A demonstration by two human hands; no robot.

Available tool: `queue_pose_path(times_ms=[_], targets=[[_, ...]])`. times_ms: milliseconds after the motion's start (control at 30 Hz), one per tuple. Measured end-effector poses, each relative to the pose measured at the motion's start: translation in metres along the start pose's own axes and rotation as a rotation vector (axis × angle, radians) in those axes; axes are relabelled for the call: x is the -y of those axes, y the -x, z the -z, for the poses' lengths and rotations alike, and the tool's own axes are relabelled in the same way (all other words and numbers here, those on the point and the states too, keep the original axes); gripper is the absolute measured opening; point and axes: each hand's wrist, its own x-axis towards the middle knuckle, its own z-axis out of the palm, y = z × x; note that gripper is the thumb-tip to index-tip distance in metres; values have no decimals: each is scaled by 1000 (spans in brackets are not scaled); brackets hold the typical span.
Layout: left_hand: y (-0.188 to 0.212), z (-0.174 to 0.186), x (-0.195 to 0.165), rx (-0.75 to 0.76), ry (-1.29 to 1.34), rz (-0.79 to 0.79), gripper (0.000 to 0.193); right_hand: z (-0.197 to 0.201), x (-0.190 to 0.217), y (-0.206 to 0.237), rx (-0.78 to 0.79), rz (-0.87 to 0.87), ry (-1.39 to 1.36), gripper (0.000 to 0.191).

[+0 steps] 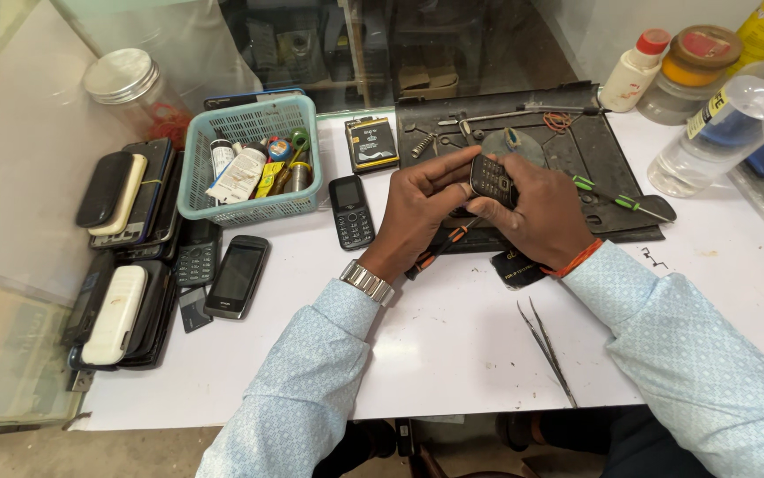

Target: The person uses a screwdriver to remove screws from a mobile phone, then uses tweezers to pry open the back cover. They handle the phone and its components on a workbench with various tools and spare parts.

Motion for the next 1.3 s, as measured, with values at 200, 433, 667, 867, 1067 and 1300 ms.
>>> queue_pose_path(times_ms=[200,433,667,867,1067,1300], targets=[[-1,1,0,13,-80,-54,46,0,-5,2,28,-9,-140,87],[4,1,-6,-25,-124,-105,38,-6,-4,6,70,-107,-238,88],[6,-1,-7,30,-86,-111,33,-1,0,6,64,-52,-541,92],[6,-2,-3,55,-129,-191,24,-4,-9,9,10,-159,-536,72],[2,-2,-7,89,-59,62,30,-8,-19,8,17,-126,-455,67],[1,0,-13,142,-95,157,43,-7,-19,7,101,-138,-336,64]])
